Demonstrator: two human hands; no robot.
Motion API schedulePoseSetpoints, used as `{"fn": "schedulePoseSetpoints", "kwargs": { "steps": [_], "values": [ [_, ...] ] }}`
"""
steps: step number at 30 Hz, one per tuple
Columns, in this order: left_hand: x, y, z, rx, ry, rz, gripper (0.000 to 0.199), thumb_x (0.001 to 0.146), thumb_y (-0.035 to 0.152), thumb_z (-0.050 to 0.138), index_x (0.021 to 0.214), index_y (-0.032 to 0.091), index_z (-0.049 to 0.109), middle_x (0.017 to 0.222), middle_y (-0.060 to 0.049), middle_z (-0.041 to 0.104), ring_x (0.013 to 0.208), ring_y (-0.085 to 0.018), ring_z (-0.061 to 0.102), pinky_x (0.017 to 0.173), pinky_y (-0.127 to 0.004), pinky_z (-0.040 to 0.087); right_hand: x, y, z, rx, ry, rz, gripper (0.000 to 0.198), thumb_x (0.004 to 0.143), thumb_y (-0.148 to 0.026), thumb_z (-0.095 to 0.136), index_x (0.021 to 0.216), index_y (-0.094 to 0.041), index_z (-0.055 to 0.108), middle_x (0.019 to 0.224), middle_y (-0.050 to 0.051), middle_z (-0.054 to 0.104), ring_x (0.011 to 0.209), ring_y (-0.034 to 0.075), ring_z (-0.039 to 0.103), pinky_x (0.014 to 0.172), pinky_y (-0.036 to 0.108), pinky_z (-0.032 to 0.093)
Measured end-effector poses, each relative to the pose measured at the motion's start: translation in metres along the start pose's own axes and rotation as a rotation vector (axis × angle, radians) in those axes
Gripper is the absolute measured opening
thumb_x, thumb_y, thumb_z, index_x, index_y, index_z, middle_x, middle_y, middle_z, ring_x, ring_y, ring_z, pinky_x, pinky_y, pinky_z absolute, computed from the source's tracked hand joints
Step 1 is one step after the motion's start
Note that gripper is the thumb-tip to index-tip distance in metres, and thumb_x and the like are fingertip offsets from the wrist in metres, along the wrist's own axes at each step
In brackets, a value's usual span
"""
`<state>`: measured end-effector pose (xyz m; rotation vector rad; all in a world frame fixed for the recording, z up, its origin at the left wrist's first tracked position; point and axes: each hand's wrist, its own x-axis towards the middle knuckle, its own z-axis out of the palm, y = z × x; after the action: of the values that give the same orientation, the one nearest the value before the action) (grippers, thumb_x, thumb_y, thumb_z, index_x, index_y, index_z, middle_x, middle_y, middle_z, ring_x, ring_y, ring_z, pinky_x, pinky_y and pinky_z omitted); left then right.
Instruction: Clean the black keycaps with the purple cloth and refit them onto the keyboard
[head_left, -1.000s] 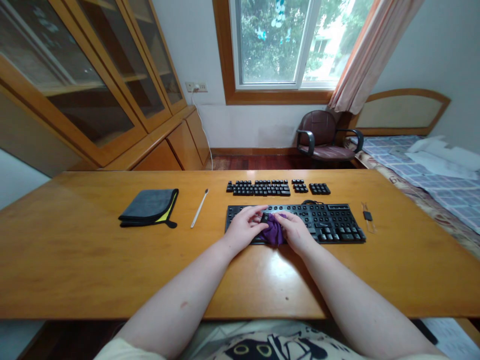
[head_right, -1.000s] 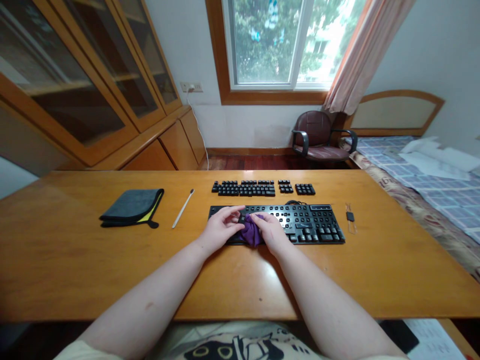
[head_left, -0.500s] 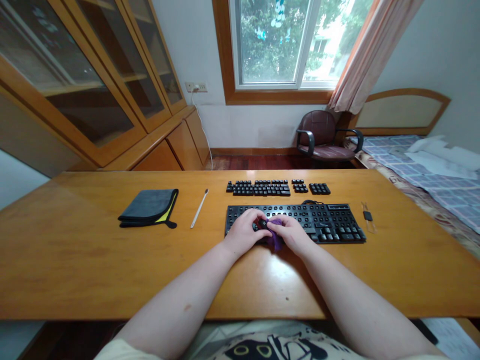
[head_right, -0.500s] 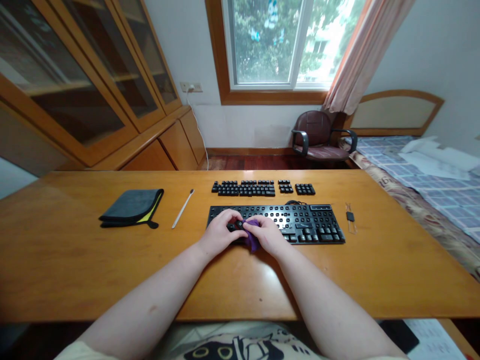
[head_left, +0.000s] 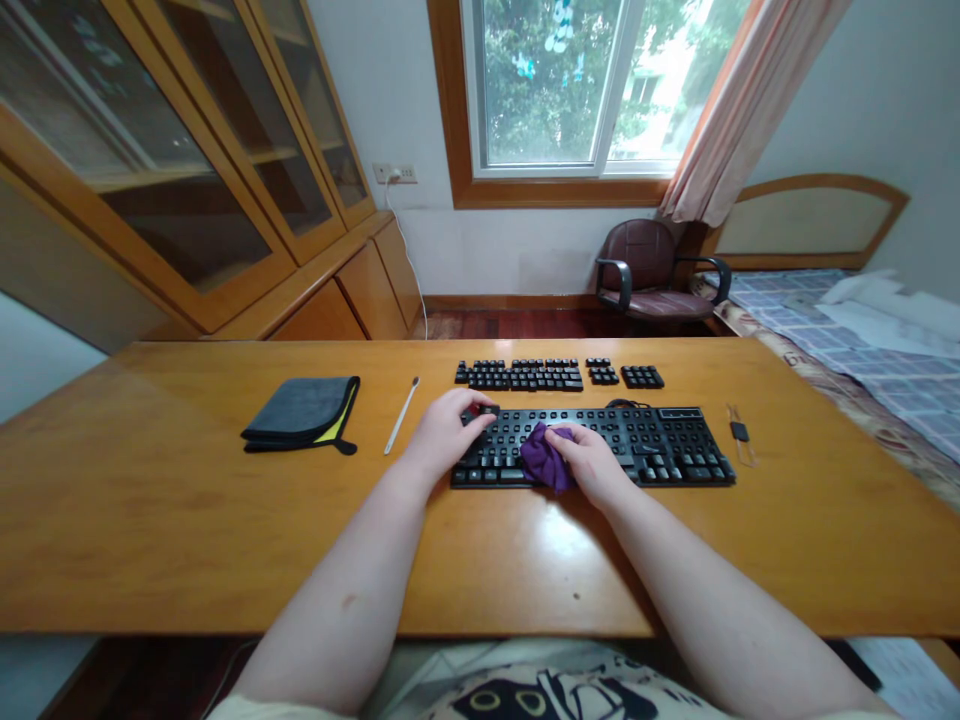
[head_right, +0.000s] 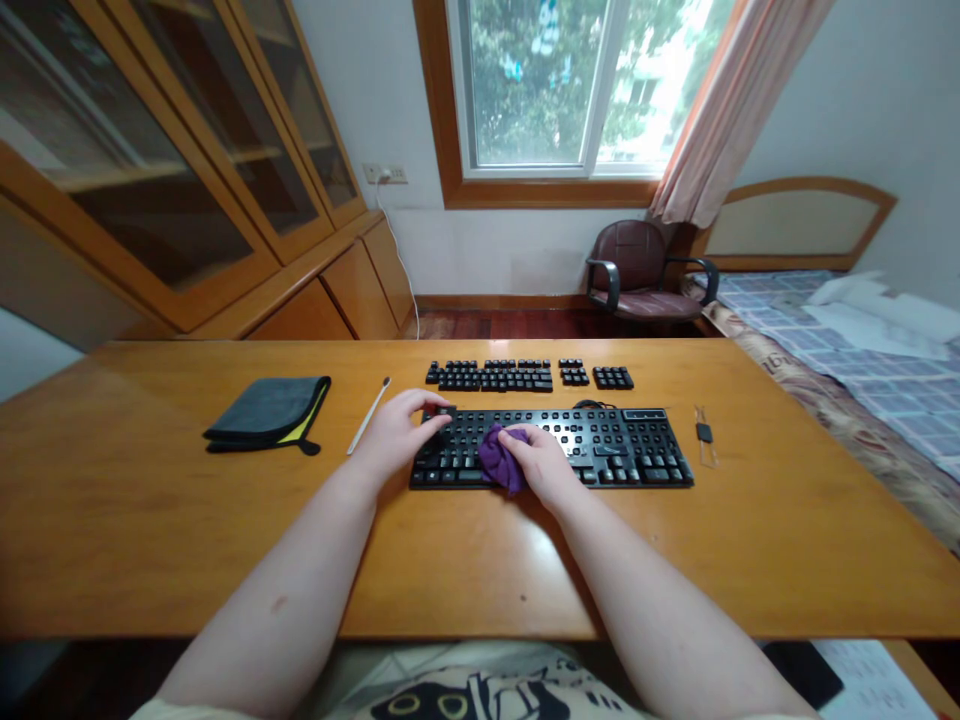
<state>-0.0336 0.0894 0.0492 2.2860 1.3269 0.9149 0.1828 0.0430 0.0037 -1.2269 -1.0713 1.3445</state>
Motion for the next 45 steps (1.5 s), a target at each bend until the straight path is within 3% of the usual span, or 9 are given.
{"fn": "schedulePoseSetpoints", "kwargs": {
  "steps": [5,11,18,31,45],
  "values": [
    [0.005,-0.030,-0.012,0.185,-0.244,-0.185,0.019,0.073,0.031,0.061,0.089,0.020,0.060,0.083,-0.002,0.065,0.077,-0.017,0.059,0.069,-0.027,0.044,-0.001,0.000,0.000,0.015,-0.004,0.018,0.030,0.067,-0.045,0.068,0.079,-0.017,0.067,0.076,0.003,0.067,0.071,0.018,0.061,0.072,0.030,0.046],
    [0.003,-0.045,-0.006,0.334,-0.382,-0.199,0.020,0.071,0.025,0.061,0.091,0.025,0.064,0.092,-0.002,0.067,0.084,-0.019,0.060,0.071,-0.026,0.043,-0.001,-0.001,-0.001,0.029,-0.011,0.033,0.031,0.069,-0.046,0.067,0.081,-0.017,0.066,0.077,0.004,0.067,0.072,0.018,0.061,0.071,0.030,0.046],
    [0.006,-0.044,-0.009,0.409,-0.383,-0.140,0.024,0.073,0.031,0.060,0.093,0.022,0.069,0.099,-0.006,0.066,0.091,-0.021,0.059,0.081,-0.028,0.044,-0.003,-0.004,0.001,0.046,-0.007,0.043,0.031,0.068,-0.045,0.068,0.080,-0.017,0.066,0.076,0.003,0.067,0.071,0.017,0.060,0.071,0.030,0.046],
    [0.002,-0.037,-0.022,0.261,-0.519,-0.256,0.024,0.071,0.036,0.059,0.089,0.024,0.069,0.085,-0.002,0.071,0.079,-0.018,0.062,0.067,-0.025,0.043,-0.002,-0.004,0.001,0.068,-0.015,0.057,0.031,0.067,-0.046,0.068,0.078,-0.017,0.066,0.073,0.002,0.067,0.068,0.016,0.059,0.069,0.028,0.045],
    [0.001,-0.029,-0.020,0.218,-0.552,-0.300,0.019,0.070,0.031,0.059,0.084,0.025,0.071,0.087,-0.001,0.072,0.082,-0.019,0.063,0.072,-0.025,0.044,-0.004,-0.009,0.002,0.050,-0.006,0.064,0.033,0.067,-0.047,0.068,0.079,-0.017,0.066,0.075,0.004,0.067,0.070,0.018,0.060,0.069,0.030,0.046]
  ]
}}
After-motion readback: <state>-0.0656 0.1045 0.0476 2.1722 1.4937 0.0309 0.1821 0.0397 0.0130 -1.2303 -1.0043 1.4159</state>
